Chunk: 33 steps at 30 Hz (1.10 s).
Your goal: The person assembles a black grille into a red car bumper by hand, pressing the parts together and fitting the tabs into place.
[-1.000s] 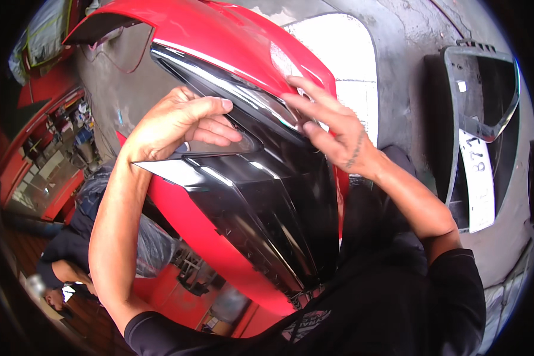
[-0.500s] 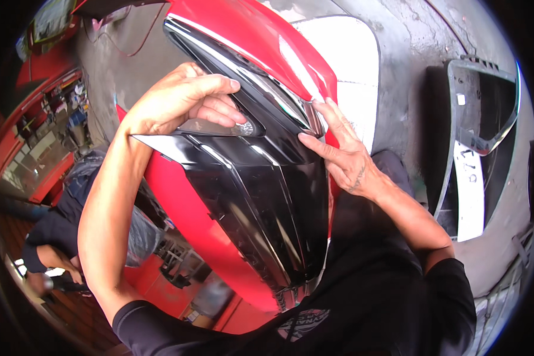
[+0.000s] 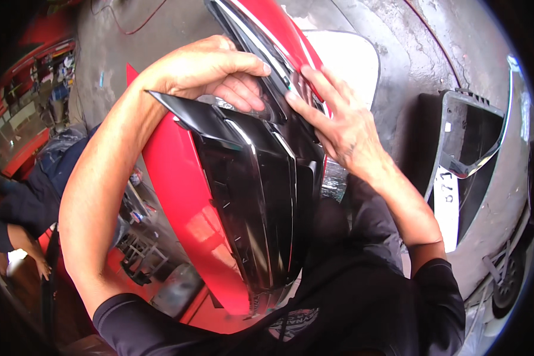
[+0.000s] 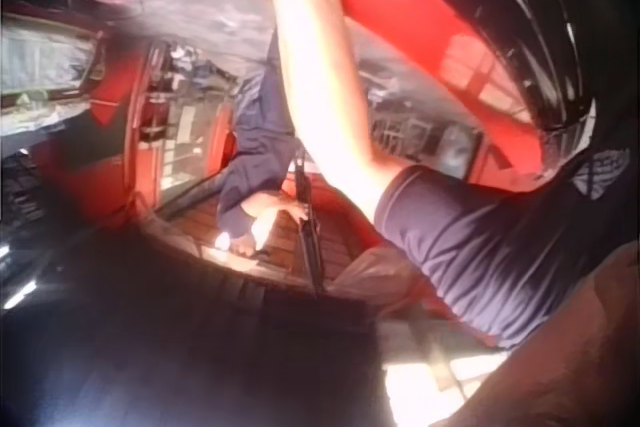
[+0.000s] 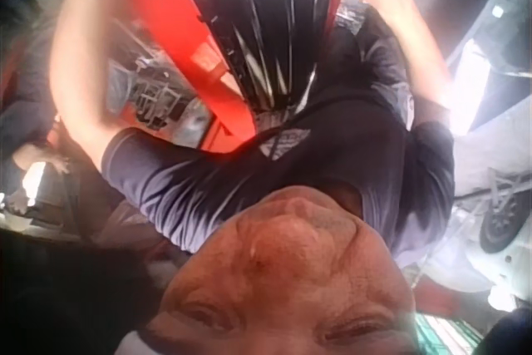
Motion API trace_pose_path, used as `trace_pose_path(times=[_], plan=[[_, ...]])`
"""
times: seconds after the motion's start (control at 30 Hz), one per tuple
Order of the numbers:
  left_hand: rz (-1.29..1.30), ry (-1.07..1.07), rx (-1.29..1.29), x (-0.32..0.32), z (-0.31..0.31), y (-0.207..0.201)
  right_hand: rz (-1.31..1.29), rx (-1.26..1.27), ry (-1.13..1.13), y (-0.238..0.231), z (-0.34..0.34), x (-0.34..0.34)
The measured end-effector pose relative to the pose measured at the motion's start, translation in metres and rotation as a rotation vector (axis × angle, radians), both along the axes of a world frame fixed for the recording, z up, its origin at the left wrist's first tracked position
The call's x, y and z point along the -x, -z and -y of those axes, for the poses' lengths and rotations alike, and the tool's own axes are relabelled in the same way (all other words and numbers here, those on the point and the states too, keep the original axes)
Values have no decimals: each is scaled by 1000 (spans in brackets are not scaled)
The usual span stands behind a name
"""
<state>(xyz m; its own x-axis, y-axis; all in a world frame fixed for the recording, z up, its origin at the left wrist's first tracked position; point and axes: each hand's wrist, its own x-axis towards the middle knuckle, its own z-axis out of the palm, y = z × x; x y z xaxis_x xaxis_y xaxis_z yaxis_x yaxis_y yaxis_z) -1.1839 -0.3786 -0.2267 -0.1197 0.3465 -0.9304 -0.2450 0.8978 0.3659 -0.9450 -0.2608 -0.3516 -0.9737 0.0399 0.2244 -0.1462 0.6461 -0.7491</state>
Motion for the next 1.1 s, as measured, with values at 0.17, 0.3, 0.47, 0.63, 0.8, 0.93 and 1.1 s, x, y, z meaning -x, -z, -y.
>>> trace_pose_path(times=[0.17,0.3,0.47,0.63,0.8,0.93,1.1], plan=[[-3,6,-27,-1,0,4,72,493,154,15,18,-37],[-16,21,-22,-3,-1,5,127,608,329,18,31,-18],[-38,28,-22,-3,-4,5,78,656,377,20,34,10],[0,48,-17,-1,-4,5,72,642,323,21,30,-2],[-8,34,-16,-1,-5,4,76,670,339,19,28,4],[-9,8,10,-1,-6,4,71,685,320,13,27,15],[-47,9,-20,-6,-4,3,162,718,341,10,27,1]])
